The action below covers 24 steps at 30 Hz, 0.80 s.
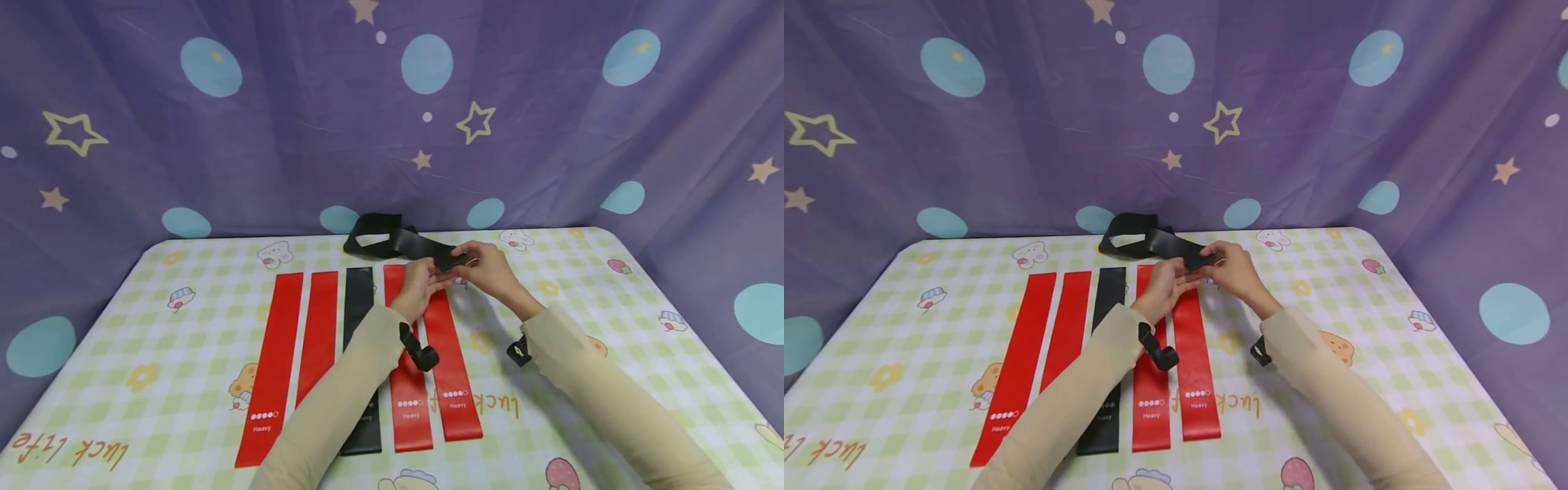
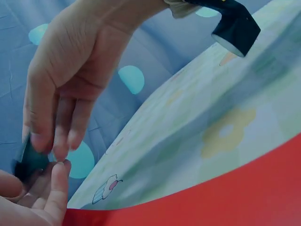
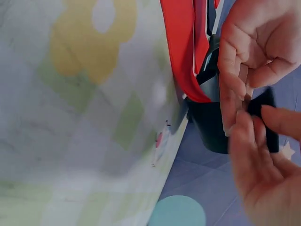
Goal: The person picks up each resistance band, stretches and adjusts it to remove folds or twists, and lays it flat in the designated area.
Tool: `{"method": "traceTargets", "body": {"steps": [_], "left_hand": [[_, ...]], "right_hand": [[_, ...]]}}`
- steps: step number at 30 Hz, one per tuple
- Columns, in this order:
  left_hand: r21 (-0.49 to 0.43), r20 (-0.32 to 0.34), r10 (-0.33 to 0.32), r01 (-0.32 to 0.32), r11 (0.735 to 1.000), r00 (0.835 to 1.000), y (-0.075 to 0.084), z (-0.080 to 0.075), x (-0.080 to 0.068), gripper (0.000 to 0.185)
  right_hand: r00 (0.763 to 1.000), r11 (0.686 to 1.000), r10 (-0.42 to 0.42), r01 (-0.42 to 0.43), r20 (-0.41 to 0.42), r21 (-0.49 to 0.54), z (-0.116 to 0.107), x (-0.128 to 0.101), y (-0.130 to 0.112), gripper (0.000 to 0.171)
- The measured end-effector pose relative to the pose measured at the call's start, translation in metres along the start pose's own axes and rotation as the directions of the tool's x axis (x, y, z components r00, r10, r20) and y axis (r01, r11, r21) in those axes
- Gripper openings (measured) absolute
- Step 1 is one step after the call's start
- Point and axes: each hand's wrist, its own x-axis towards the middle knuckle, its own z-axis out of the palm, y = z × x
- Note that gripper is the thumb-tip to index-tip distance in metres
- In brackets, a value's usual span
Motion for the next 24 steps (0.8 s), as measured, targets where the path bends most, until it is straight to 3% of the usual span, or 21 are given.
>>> {"method": "traceTargets", "body": {"steps": [5,10,18,20,24], "left_hand": [[0.102,0.017,0.104,-0.105,0.989,0.994,-0.004,0.000,-0.002,0.028],[0.075,0.023,0.124,-0.126,0.989,0.992,-0.007,0.003,-0.004,0.027],[-0.038,0.100,-0.014,0.018,0.999,0.995,-0.014,0.006,-0.005,0.032],[-0.097,0.098,-0.037,0.046,0.994,0.995,-0.015,0.006,-0.004,0.029],[-0.249,0.061,-0.046,0.060,0.967,0.997,-0.019,0.008,-0.001,0.017]], "right_hand": [[0.993,0.988,-0.046,0.029,-0.110,-0.153,-0.001,-0.002,-0.008,0.015],[0.990,0.993,-0.003,-0.014,-0.142,-0.118,-0.003,-0.004,-0.014,0.015],[0.982,0.983,0.165,-0.156,-0.092,0.096,-0.003,-0.003,-0.013,0.018],[0.976,0.961,0.209,-0.194,-0.058,0.197,-0.002,-0.002,-0.013,0.017],[0.962,0.884,0.273,-0.256,0.011,0.392,-0.001,-0.004,-0.013,0.010]]}}
